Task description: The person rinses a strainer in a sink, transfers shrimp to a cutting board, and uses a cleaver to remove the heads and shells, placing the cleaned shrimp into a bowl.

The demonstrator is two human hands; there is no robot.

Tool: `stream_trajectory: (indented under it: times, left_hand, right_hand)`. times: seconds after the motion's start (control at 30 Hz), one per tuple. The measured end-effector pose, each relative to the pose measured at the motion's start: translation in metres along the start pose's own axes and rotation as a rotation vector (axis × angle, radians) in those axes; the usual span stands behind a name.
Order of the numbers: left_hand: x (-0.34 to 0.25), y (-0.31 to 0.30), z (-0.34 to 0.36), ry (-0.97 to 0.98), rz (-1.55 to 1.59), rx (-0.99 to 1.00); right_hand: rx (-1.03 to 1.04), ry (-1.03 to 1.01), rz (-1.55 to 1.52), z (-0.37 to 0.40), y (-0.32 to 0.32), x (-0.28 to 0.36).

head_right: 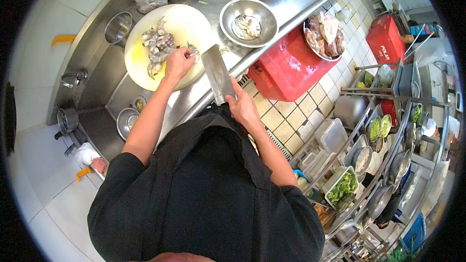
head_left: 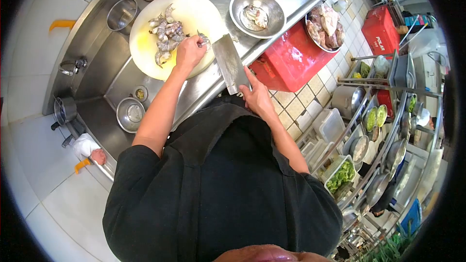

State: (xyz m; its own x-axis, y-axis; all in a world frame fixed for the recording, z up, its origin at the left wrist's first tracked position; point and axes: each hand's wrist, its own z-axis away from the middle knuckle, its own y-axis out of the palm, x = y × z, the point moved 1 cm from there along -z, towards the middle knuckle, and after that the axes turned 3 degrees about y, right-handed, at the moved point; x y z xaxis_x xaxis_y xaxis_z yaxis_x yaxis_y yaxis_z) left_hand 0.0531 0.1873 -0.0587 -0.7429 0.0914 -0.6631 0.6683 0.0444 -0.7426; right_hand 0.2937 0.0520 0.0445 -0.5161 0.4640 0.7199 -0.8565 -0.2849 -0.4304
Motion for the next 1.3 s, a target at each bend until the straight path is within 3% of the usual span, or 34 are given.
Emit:
stream_trajectory:
  times: [0.63,0.73,0.8,0.87,0.93,1.0,1.3]
  left_hand:
    - [0.001,-0.001,-0.004,0.055,-0.005,0.051]
    - [0.003,-0.001,-0.004,0.070,-0.002,0.044]
    - [0.005,-0.001,-0.003,0.062,-0.013,0.044]
    - [0.006,-0.001,-0.001,0.045,-0.031,0.045]
    - [0.002,-0.005,0.003,0.038,0.011,0.001]
    - [0.002,-0.008,0.005,0.015,0.034,-0.042]
    - [0.007,-0.038,0.004,-0.032,0.071,-0.114]
  right_hand:
    - [0.028,0.045,0.086,0.000,0.000,0.015]
    - [-0.068,-0.101,0.166,-0.006,0.004,0.001]
    - [-0.233,-0.371,0.285,-0.012,0.009,-0.013]
    - [-0.251,-0.405,0.306,-0.015,0.008,-0.020]
    - [-0.114,-0.199,0.231,-0.004,0.001,0.002]
    - [-0.074,-0.133,0.171,-0.005,0.001,0.003]
    - [-0.070,-0.084,0.140,-0.006,0.003,0.000]
